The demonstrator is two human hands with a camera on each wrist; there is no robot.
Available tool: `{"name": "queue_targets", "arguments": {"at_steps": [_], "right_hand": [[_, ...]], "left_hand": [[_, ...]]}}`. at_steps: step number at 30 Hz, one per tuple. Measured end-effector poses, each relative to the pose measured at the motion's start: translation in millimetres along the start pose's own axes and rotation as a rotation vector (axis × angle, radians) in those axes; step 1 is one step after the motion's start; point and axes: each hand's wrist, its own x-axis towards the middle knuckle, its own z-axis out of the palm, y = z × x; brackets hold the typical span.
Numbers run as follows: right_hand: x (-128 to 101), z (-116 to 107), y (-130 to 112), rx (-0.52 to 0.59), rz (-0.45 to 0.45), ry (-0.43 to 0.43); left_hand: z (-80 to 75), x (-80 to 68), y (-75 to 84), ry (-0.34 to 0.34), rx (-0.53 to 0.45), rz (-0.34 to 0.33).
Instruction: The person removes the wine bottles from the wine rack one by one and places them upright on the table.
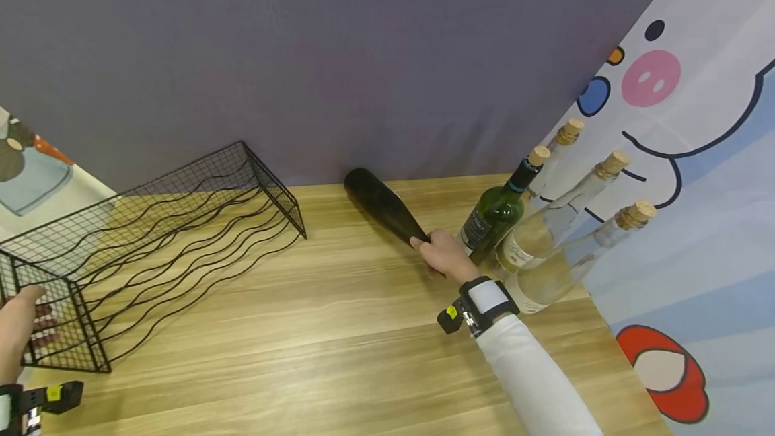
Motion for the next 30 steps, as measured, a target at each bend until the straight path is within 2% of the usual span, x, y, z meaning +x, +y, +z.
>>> {"name": "queue_targets", "arguments": {"at_steps": [5,8,11,16,21,24,30], "right_hand": [[-1.5,-0.9,-2.6,-0.013,0.01,-0.084],[-1.8,1.0,-1.8,-0.026,-0.024,-0.125],[-0.3,2.8,-1.0,-0.051,-0.058,-0.111],[0.8,3.0,-5.9,-0.178,-0.088,-0.047],[-4.3,-0.2,-15.9,-0.168,-0.075,-0.048],[-6.9,-4.1,-21.8,-0.143,-0.107,0.018],[-10.9,-10.5,-31.6,-0.167,-0.156,0.243]], "left_hand": [[-0.6,-1.1,-1.0,0.0,-0.001,-0.008],[-0.5,-1.9,-0.7,0.006,0.005,-0.005],[-0.1,-3.0,0.0,0.007,-0.009,-0.002],[-0.3,-6.1,1.5,0.003,-0.049,-0.002],[-1.2,-7.5,2.5,0.013,-0.037,-0.001],[-0.7,-7.8,2.5,0.02,-0.021,-0.009],[0.3,-7.4,1.5,0.008,-0.055,-0.007]]}}
